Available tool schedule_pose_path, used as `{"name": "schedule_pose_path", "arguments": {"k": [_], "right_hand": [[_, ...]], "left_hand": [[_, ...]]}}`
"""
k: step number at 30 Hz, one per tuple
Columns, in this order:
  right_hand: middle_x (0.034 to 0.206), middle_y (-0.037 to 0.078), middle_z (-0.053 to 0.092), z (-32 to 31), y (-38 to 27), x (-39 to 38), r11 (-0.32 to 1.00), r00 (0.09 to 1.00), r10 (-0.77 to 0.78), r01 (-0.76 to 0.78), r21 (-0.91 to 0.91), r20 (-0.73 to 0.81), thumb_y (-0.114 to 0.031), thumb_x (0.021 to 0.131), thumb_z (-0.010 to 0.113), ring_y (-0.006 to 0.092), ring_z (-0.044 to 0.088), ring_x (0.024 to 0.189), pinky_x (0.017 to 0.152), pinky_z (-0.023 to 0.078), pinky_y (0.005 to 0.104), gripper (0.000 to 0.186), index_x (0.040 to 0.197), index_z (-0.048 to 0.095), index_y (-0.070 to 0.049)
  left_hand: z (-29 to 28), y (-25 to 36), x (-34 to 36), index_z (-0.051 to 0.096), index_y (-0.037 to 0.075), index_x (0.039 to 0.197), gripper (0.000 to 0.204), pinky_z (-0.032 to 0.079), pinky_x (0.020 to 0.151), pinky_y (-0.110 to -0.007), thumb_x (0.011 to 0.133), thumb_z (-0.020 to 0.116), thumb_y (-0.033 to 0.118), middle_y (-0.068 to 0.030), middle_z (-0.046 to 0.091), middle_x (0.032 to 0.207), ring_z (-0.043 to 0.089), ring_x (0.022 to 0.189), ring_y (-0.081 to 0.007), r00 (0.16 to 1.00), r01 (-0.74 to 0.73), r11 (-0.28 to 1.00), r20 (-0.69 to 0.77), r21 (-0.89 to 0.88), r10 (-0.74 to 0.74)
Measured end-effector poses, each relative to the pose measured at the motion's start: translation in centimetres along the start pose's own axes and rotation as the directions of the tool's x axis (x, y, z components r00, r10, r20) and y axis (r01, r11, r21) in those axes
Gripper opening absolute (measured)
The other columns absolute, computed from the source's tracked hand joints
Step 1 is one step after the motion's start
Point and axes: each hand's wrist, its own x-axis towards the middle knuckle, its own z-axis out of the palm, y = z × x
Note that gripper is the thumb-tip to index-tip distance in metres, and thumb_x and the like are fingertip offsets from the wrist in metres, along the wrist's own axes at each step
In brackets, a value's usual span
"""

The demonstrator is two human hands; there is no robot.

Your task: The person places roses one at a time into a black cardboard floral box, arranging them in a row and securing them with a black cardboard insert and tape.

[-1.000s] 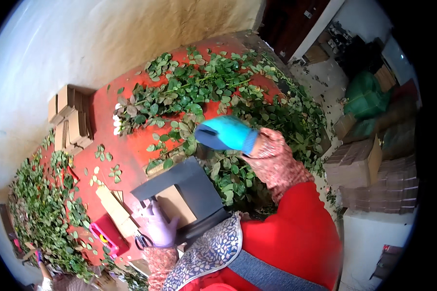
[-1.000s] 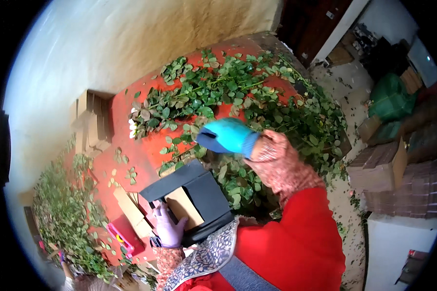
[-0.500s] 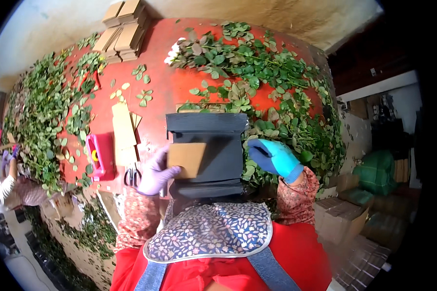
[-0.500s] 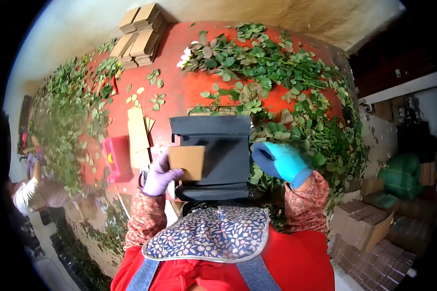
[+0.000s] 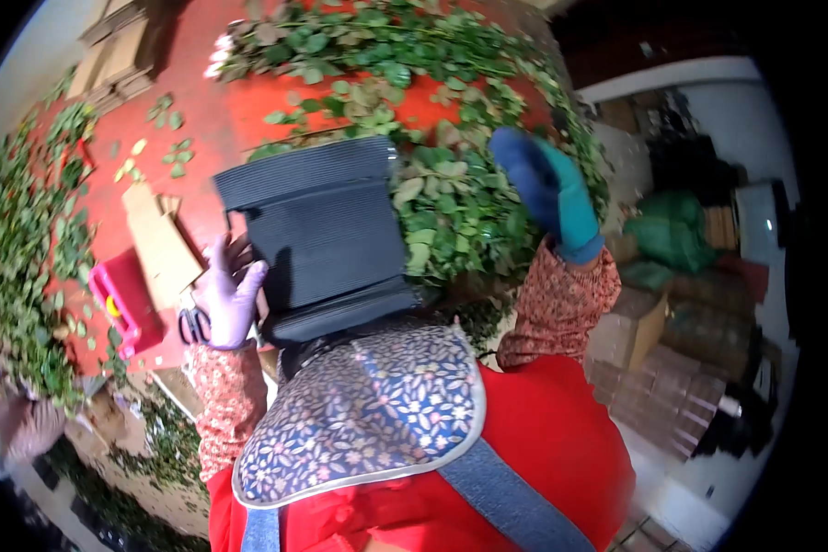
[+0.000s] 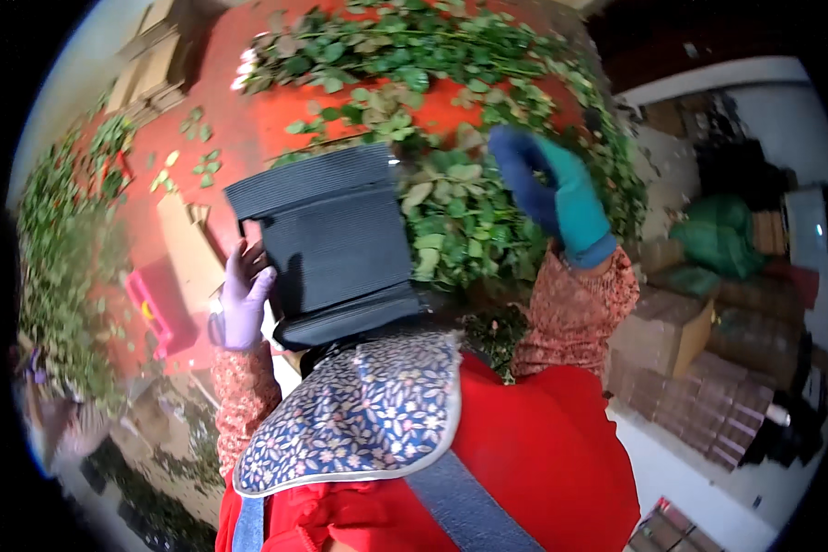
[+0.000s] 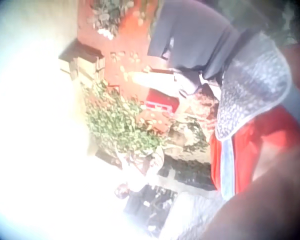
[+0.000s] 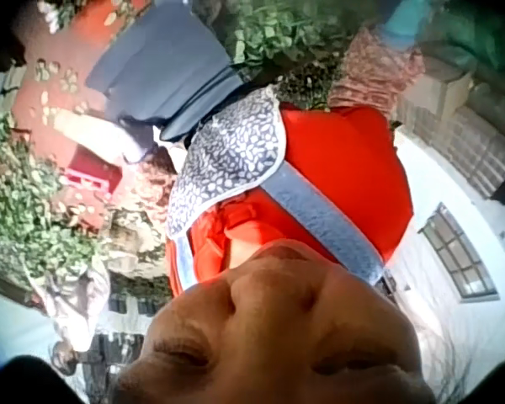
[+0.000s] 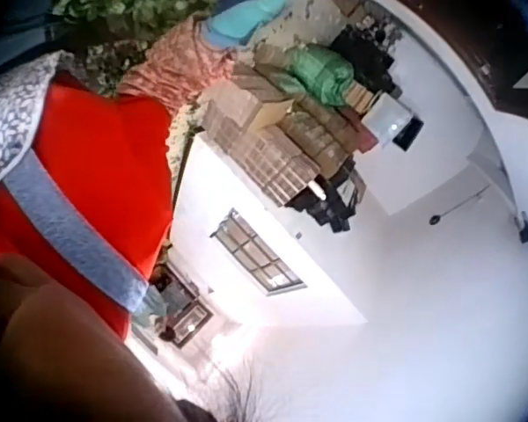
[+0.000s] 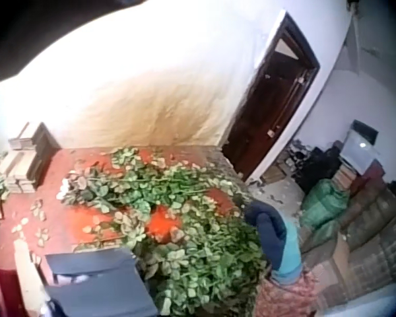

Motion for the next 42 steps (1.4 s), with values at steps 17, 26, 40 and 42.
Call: {"name": "schedule_pose_path", "arguments": {"k": [17,26,40,42], "right_hand": [[0.124,0.015,0.066,-4.3,-1.9,-2.6,0.970,0.926,-0.236,0.205,-0.132,-0.293,-0.011,0.103,0.052,0.0250,0.064,0.113,0.097,0.054,0.0387,0.033,0.134,0.057,0.000],[0.117,0.020,0.066,8.5,-2.0,0.4,0.872,0.831,-0.213,0.398,-0.284,0.513,-0.026,0.087,0.072,0.0343,0.064,0.109,0.101,0.048,0.0426,0.054,0.132,0.056,0.000],[0.107,0.013,0.063,13.9,4.3,-1.5,0.664,0.776,-0.264,0.577,-0.475,0.573,-0.034,0.081,0.069,0.0322,0.061,0.098,0.085,0.049,0.0444,0.049,0.119,0.061,-0.004],[0.108,0.011,0.063,14.1,5.5,-2.6,0.665,0.810,-0.252,0.543,-0.513,0.530,-0.033,0.079,0.069,0.0305,0.060,0.101,0.087,0.047,0.0441,0.048,0.117,0.062,-0.005]], "left_hand": [[1.6,5.3,0.4,0.071,0.000,0.100,0.056,0.048,0.090,-0.051,0.098,0.043,0.049,-0.0201,0.068,0.108,0.065,0.101,-0.0362,0.383,-0.111,0.953,0.872,-0.283,0.304],[4.0,8.1,-3.7,0.066,0.004,0.085,0.015,0.051,0.068,-0.045,0.077,0.075,0.013,-0.0110,0.065,0.082,0.063,0.076,-0.0353,0.566,-0.661,0.623,0.823,0.419,0.046],[4.1,6.9,-4.0,0.070,0.005,0.090,0.017,0.052,0.073,-0.044,0.081,0.073,0.019,-0.0132,0.066,0.089,0.065,0.083,-0.0353,0.593,-0.594,0.700,0.804,0.398,0.045],[4.3,6.8,-3.6,0.070,0.005,0.091,0.016,0.053,0.072,-0.042,0.082,0.074,0.017,-0.0135,0.068,0.090,0.066,0.083,-0.0345,0.576,-0.582,0.732,0.815,0.354,0.064]]}}
